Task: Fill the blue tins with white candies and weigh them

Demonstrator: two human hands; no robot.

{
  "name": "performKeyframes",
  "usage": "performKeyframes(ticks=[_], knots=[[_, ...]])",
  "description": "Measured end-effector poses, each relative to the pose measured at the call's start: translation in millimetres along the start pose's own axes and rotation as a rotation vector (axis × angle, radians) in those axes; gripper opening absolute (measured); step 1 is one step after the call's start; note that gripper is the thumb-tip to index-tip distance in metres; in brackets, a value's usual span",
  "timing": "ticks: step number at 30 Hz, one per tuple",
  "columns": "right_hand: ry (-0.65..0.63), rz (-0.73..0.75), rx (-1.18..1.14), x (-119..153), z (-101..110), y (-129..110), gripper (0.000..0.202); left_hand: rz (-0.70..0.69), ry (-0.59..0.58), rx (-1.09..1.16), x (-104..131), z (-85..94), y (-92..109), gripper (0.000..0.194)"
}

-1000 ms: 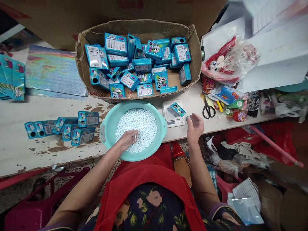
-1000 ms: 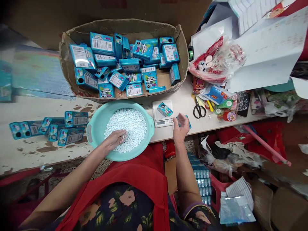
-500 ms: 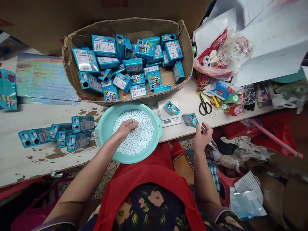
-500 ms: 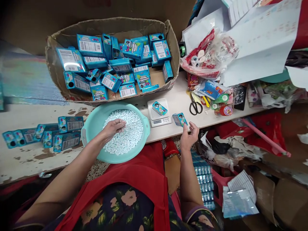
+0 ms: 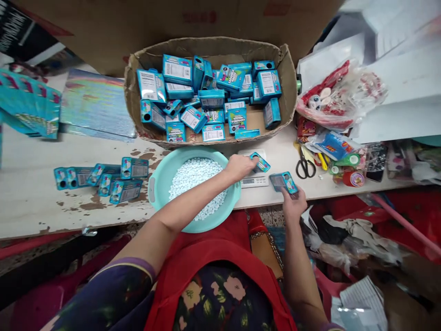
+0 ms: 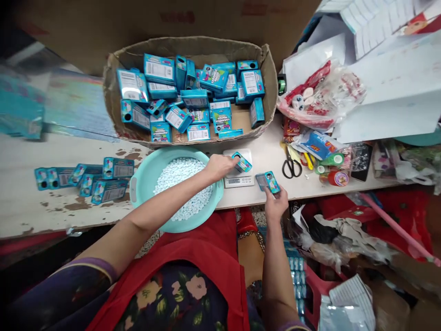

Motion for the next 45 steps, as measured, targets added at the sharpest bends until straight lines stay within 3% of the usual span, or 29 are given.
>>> performKeyframes(ticks=[3, 5, 8, 10, 12, 14, 17, 20, 22, 24, 26, 29, 31, 33, 35, 38, 41, 45], knots=[[0.048, 0.044, -0.048, -0.1, 1.1, -20.1, 0.056, 0.026, 0.037, -0.029, 9.6, 5.0, -8.3, 0.019], [0.03, 0.104, -0.075, -0.7, -10.8, -39.7, 0.054, 0.056, 0.151, 0.002, 42.5, 22.5, -23.2, 0.015], [-0.046, 0.207, -0.086, -4.4, -44.1, -68.1, 0.051, 0.157, 0.547, 0.184, 129.4, 73.4, -61.0, 0.012], [-0.093, 0.251, -0.069, -7.8, -67.4, -80.8, 0.049, 0.34, 0.742, 0.168, 194.5, 103.2, -91.8, 0.018], [-0.147, 0.266, -0.041, -10.3, -86.5, -87.7, 0.047, 0.571, 0.813, 0.027, 248.6, 124.2, -120.5, 0.023], [-0.189, 0.256, -0.028, -10.3, -96.5, -90.4, 0.049, 0.788, 0.825, -0.111, 286.9, 134.4, -149.9, 0.029], [-0.189, 0.209, -0.049, -5.7, -91.6, -88.7, 0.06, 1.003, 0.767, -0.204, 309.8, 124.6, -197.8, 0.036], [-0.177, 0.16, -0.105, 2.9, -75.9, -81.4, 0.058, 1.117, 0.658, -0.189, 304.9, 94.4, -241.5, 0.039], [-0.158, 0.136, -0.111, 9.1, -62.8, -74.4, 0.051, 1.139, 0.584, -0.163, 297.8, 74.9, -259.8, 0.039], [-0.121, 0.109, -0.065, 14.9, -48.9, -66.4, 0.047, 1.139, 0.545, -0.141, 295.3, 64.5, -266.9, 0.039], [-0.082, 0.07, -0.013, 20.0, -36.3, -57.5, 0.045, 1.123, 0.586, -0.131, 297.7, 67.0, -262.1, 0.04], [-0.049, 0.012, 0.0, 25.9, -26.1, -44.0, 0.045, 0.972, 0.693, -0.058, 288.1, 79.4, -236.1, 0.034], [-0.054, -0.012, -0.026, 28.6, -27.2, -36.3, 0.045, 0.766, 0.636, 0.179, 257.5, 72.2, -214.4, 0.027], [-0.071, -0.027, -0.059, 30.5, -32.5, -30.4, 0.045, 0.574, 0.412, 0.583, 211.4, 41.8, -189.8, 0.024], [-0.094, -0.04, -0.095, 31.8, -39.2, -25.7, 0.045, 0.473, 0.123, 0.947, 168.7, 1.7, -159.1, 0.026], [-0.124, -0.057, -0.135, 31.8, -46.6, -20.0, 0.043, 0.422, -0.038, 1.067, 128.0, -24.8, -124.4, 0.026], [-0.141, -0.075, -0.161, 29.0, -50.2, -15.1, 0.041, 0.324, -0.041, 0.988, 98.7, -15.3, -96.7, 0.016], [-0.164, -0.08, -0.194, 22.4, -55.8, -14.5, 0.039, 0.083, 0.027, 0.579, 52.6, 20.7, -47.3, 0.006]])
Point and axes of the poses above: each hand's wrist, its own x-axis away from the middle knuckle, its own z-axis out of the back of the hand, y = z × x, the point moved 8 cm from there along -x, towards the middle knuckle, and after that the axes turned 8 degrees about -y, right-handed, at the moved point
